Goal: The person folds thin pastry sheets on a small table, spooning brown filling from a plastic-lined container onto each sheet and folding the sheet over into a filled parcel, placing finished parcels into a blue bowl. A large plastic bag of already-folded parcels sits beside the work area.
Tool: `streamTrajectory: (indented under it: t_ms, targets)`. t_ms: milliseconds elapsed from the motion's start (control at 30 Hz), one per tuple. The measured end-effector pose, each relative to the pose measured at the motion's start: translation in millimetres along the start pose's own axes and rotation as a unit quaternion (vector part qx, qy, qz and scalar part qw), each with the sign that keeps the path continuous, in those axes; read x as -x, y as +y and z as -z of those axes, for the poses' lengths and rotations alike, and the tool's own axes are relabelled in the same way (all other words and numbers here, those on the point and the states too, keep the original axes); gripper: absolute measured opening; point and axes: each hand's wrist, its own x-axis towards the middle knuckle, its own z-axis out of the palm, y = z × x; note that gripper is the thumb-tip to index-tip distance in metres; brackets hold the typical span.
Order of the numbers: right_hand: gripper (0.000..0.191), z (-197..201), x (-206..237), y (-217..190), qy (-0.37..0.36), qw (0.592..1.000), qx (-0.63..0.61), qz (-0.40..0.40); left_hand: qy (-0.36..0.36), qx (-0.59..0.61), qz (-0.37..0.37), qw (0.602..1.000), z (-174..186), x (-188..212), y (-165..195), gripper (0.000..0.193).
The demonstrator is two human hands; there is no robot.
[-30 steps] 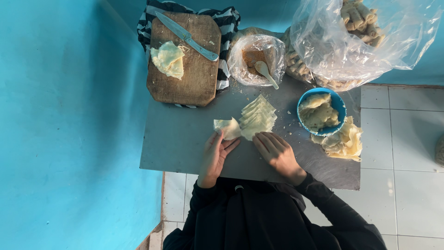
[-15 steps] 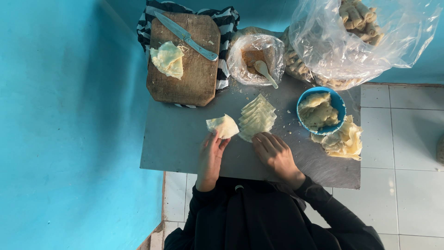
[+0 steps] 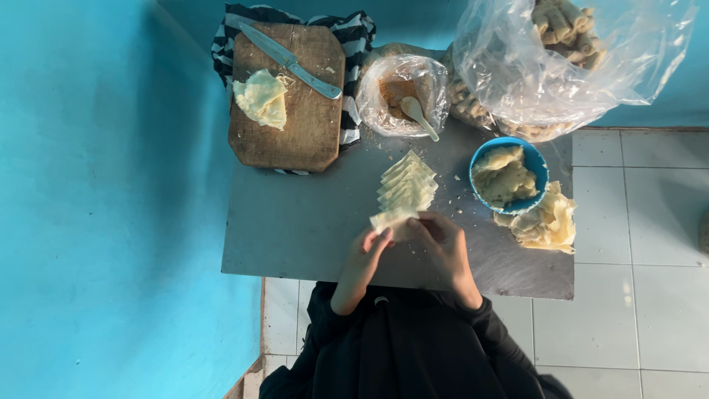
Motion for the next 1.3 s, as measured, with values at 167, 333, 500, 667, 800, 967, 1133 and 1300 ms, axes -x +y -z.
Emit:
streamTrajectory:
  t_ms: [167,333,500,667,800,967,1133,1300]
  targets:
    - [0.025,-1.0,9.0,2.2,0.038,0.977,0.192,0.085,0.039,-0.229,-0.052,0.971,-3.1,12.2,27.9,0.029]
    - [0.023,-6.1,3.3,-19.9,0.069,0.944,0.28,0.162,0.101,-0.405,-0.175,0.892,-19.1,6.4,53.3,0.021]
    - [0.027,-7.8,-3.3,-34.7,0.091,0.919,0.33,0.197,0.128,-0.441,-0.269,0.847,-24.0,-1.5,62.9,0.014]
    - [0.035,-11.1,-9.5,-28.4,0.119,0.905,0.363,0.186,0.148,-0.477,-0.269,0.824,-24.4,-6.4,60.6,0.012]
    - [0.029,-11.7,-8.7,-25.4,0.128,0.906,0.366,0.167,0.15,-0.486,-0.236,0.828,-24.1,-7.4,59.6,0.016]
    - [0.018,-12.4,-5.2,-31.2,0.127,0.909,0.352,0.185,0.145,-0.5,-0.252,0.816,-26.7,-6.3,62.2,0.015]
    - [0.017,-13.8,-1.4,-32.0,0.15,0.884,0.375,0.235,0.167,-0.539,-0.271,0.78,-25.6,-4.1,60.2,0.015]
    - [0.018,-6.4,3.4,-35.8,0.173,0.868,0.389,0.257,0.126,-0.531,-0.339,0.767,-39.7,0.3,92.5,0.019]
